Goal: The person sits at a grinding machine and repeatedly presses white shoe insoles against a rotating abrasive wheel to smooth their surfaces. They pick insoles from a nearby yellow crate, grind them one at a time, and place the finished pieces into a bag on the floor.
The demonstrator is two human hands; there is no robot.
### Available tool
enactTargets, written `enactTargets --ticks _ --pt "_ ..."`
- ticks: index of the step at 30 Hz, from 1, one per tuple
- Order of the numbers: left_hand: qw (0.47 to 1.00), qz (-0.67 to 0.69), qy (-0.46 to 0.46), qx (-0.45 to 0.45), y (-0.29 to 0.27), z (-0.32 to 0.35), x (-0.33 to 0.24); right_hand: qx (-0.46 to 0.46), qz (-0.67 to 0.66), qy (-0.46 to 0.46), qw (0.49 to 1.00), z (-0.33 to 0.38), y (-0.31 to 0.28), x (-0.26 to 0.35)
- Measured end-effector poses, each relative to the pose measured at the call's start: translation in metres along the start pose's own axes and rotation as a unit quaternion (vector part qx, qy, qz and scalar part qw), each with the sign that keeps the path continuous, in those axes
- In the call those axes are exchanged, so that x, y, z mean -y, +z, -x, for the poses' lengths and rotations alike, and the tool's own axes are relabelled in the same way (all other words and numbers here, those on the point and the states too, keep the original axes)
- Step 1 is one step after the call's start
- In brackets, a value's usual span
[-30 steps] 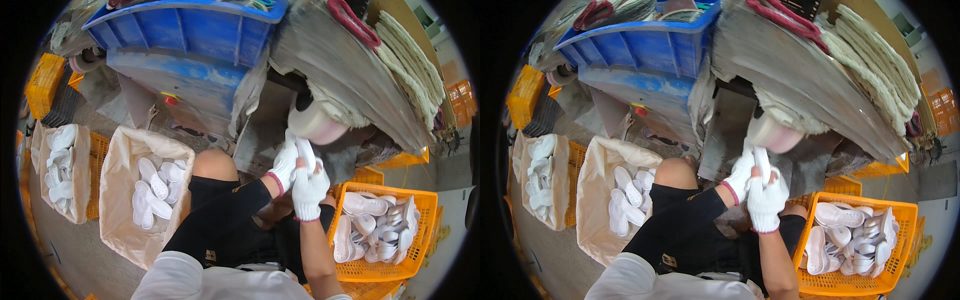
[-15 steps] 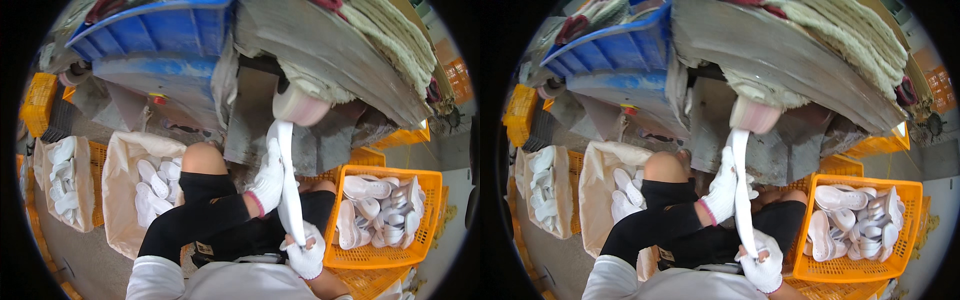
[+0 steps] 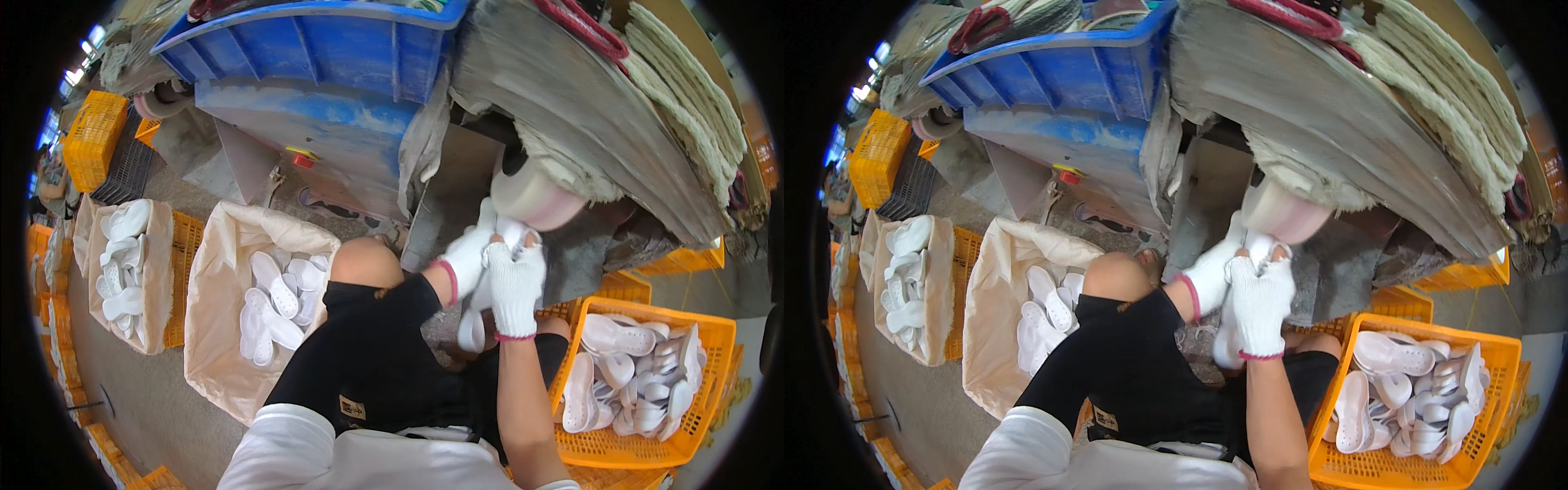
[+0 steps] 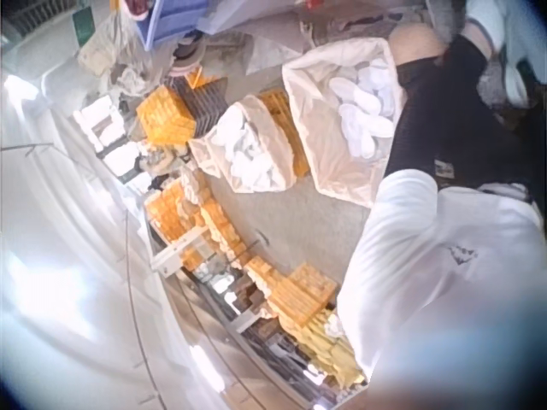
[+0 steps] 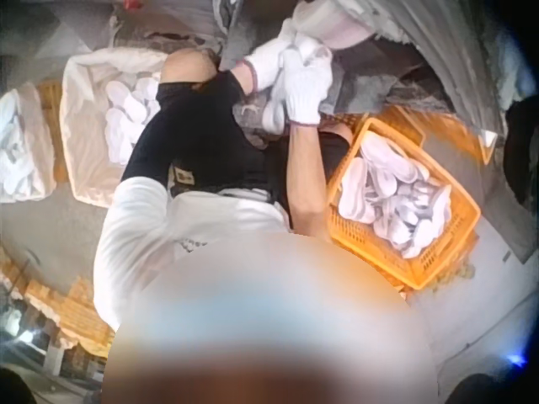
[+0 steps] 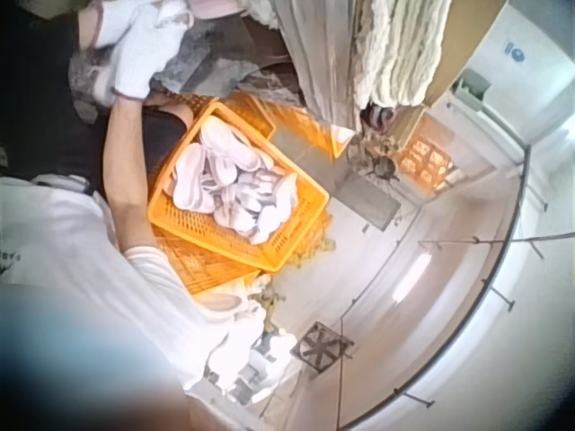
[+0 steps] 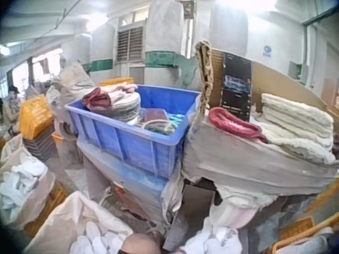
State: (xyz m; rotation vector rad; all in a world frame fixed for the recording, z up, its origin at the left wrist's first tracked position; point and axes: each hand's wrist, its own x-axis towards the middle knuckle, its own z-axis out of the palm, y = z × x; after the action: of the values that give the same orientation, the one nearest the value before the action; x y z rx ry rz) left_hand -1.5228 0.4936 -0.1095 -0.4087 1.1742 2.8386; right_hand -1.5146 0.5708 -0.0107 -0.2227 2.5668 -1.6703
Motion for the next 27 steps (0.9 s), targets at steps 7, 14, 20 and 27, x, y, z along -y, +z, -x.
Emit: enactTargets --ticks 7,14,20,27 --pt "0.972 0.226 -0.045 0.035 0.021 -0.034 -0.025 0.215 0.133 0.128 0.959 0.032 -0.048 0.031" --pt "0.965 0.15 -0.119 -0.177 0.036 -0.031 -0.045 0.168 0.06 0.048 0.983 0.063 -0.064 0.043" --pt "0.983 0.165 -0.057 -0.064 0.021 -0.01 -0.05 0.137 0.037 -0.071 0.987 0.037 -0.057 0.03" --pt "0.924 0.36 -0.103 0.082 0.023 -0.002 -0.039 0.012 -0.068 -0.052 0.996 0.011 -0.018 0.014"
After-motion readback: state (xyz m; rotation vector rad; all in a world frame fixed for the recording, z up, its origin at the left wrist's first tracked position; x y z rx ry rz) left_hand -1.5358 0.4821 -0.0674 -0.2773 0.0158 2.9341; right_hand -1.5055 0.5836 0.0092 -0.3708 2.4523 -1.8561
